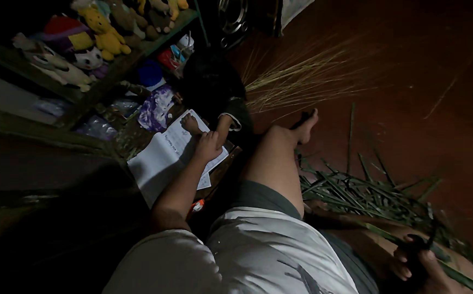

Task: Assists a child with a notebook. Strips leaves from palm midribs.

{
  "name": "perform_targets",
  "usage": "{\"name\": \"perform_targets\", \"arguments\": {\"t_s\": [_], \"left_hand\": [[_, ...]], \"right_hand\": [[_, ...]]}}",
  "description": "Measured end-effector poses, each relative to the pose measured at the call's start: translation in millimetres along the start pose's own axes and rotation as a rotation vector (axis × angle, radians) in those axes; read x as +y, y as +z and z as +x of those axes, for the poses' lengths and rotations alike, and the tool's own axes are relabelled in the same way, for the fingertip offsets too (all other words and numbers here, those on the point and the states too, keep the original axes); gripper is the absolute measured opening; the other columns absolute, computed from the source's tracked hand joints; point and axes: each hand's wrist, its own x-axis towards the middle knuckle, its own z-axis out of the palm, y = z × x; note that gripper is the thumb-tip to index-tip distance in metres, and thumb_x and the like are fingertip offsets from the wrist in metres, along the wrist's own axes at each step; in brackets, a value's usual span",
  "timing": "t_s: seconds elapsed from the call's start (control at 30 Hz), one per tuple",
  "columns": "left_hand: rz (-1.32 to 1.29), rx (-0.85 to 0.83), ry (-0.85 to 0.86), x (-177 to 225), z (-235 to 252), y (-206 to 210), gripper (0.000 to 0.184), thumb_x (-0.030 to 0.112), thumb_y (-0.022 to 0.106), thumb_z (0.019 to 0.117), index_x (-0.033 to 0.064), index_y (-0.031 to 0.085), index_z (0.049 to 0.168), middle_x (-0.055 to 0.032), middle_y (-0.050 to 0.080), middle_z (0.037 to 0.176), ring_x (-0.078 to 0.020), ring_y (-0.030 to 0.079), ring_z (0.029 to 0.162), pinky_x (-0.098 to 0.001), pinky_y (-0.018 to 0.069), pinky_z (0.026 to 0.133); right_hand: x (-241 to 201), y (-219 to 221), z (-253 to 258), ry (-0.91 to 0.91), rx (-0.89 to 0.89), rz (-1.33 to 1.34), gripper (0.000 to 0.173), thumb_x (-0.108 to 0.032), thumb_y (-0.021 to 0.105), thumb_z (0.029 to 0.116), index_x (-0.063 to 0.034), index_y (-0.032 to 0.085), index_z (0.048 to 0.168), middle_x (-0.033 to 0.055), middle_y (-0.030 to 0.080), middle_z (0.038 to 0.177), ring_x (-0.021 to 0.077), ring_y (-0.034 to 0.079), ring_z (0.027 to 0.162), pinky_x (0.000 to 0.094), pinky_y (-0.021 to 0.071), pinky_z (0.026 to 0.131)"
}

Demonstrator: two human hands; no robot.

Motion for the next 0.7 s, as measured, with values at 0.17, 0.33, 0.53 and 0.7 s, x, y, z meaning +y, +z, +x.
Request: {"name": "perform_targets", "arguments": {"t_s": [0.17,0.33,0.53,0.7], "left_hand": [[-0.023,0.053,0.001,-1,-3,16,0.051,0.024,0.075,0.0890,-0.0044,0.057,0.128,-0.0270,0.058,0.133,-0.0457,0.053,0.128,-0.0555,0.0443,0.108],[-0.025,0.075,-0.038,-4,1,20,0.052,0.022,0.075,0.0893,-0.0038,0.057,0.130,-0.0269,0.058,0.134,-0.0458,0.051,0.131,-0.0561,0.0453,0.107],[-0.008,0.047,-0.097,2,7,13,0.057,0.020,0.075,0.0881,-0.0032,0.055,0.135,-0.0265,0.057,0.136,-0.0454,0.051,0.131,-0.0561,0.0453,0.108],[0.035,-0.030,-0.127,-1,17,0,0.062,0.023,0.076,0.0894,-0.0046,0.052,0.139,-0.0273,0.053,0.141,-0.0448,0.048,0.135,-0.0564,0.0429,0.111]], "right_hand": [[3,-3,2,-0.036,-0.008,0.008,0.033,-0.053,0.066,0.0947,-0.0283,0.063,0.116,-0.0101,0.069,0.074,0.0006,0.059,0.050,0.0151,0.0496,0.045],[1,-1,2,-0.012,0.001,0.013,0.032,-0.053,0.064,0.0959,-0.0278,0.062,0.116,-0.0104,0.069,0.074,0.0010,0.060,0.051,0.0150,0.0500,0.046],[1,0,1,-0.020,0.003,0.008,0.032,-0.052,0.063,0.0968,-0.0264,0.062,0.115,-0.0104,0.068,0.073,0.0007,0.059,0.050,0.0153,0.0502,0.045],[2,1,-1,-0.016,0.000,0.000,0.038,-0.056,0.066,0.0934,-0.0258,0.061,0.116,-0.0105,0.068,0.075,0.0008,0.059,0.052,0.0152,0.0504,0.047]]}}
